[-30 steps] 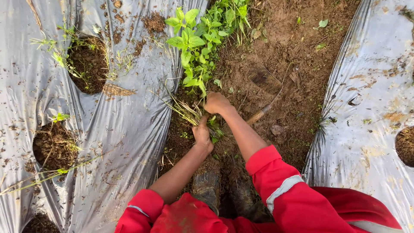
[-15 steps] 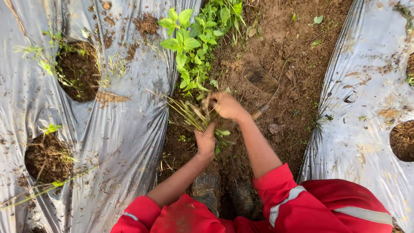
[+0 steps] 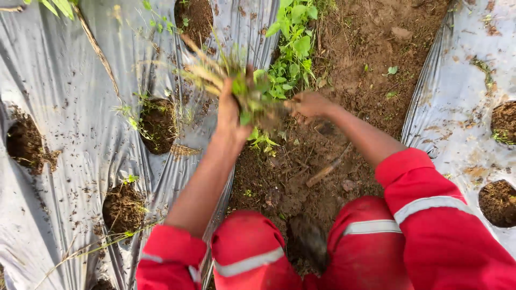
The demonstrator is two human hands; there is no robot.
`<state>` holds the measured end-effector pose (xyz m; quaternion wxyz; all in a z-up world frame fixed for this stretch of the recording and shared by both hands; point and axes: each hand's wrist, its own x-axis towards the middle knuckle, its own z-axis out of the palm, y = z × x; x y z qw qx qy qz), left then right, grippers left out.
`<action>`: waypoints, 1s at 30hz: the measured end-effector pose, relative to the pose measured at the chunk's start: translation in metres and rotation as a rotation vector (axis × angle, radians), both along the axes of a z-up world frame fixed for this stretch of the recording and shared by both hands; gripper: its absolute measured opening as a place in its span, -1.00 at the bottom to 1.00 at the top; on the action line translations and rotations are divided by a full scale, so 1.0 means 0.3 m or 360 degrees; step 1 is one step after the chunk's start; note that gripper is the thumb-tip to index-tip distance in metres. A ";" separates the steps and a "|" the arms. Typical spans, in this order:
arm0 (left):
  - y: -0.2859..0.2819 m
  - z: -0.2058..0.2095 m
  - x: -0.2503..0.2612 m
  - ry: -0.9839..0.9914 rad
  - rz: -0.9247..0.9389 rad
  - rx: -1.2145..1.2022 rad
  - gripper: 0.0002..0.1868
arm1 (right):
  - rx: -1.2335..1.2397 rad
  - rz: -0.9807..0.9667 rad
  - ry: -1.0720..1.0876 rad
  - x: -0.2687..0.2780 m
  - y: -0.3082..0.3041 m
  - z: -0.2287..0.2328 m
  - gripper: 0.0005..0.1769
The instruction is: The person uses a small hand hoe to loosen the soil around plants and remove weeds from a garden bed covered with plastic mulch. They pull out the weeds by hand and gather them into a pile.
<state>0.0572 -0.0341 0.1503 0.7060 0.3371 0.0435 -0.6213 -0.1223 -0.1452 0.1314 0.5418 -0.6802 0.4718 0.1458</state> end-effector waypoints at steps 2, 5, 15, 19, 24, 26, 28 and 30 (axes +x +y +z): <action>-0.100 0.085 0.032 -0.0037 0.0045 -0.0075 -0.39 | 0.0188 -0.0120 0.0015 -0.027 0.026 -0.086 -0.48; -0.211 0.179 0.078 -0.0444 0.0141 0.0190 0.13 | 0.0461 -0.0454 0.0067 0.002 0.074 -0.169 -0.48; 0.051 0.028 -0.178 -0.0790 0.0713 0.0776 -0.28 | 0.0216 -0.0356 0.0161 0.009 0.123 -0.517 -0.45; 0.269 -0.337 -0.560 -0.0607 0.0993 0.1015 -0.10 | 0.0224 -0.0322 -0.0225 -0.104 0.071 -0.652 -0.49; 0.349 -0.554 -0.715 0.0168 0.0620 0.1264 -0.27 | 0.0129 0.0148 -0.0093 -0.097 -0.025 -0.698 -0.48; 0.346 -0.605 -0.702 0.0146 0.0579 0.1189 -0.16 | -0.0093 0.0368 -0.0070 -0.082 0.014 -0.721 -0.69; 0.321 -0.574 -0.671 0.0106 0.0519 0.1106 -0.04 | -0.0321 0.0564 -0.0056 -0.090 0.058 -0.718 -0.77; 0.283 -0.469 -0.621 0.0141 0.0530 0.1049 -0.23 | -0.0350 0.0397 -0.0094 -0.115 0.117 -0.698 -0.69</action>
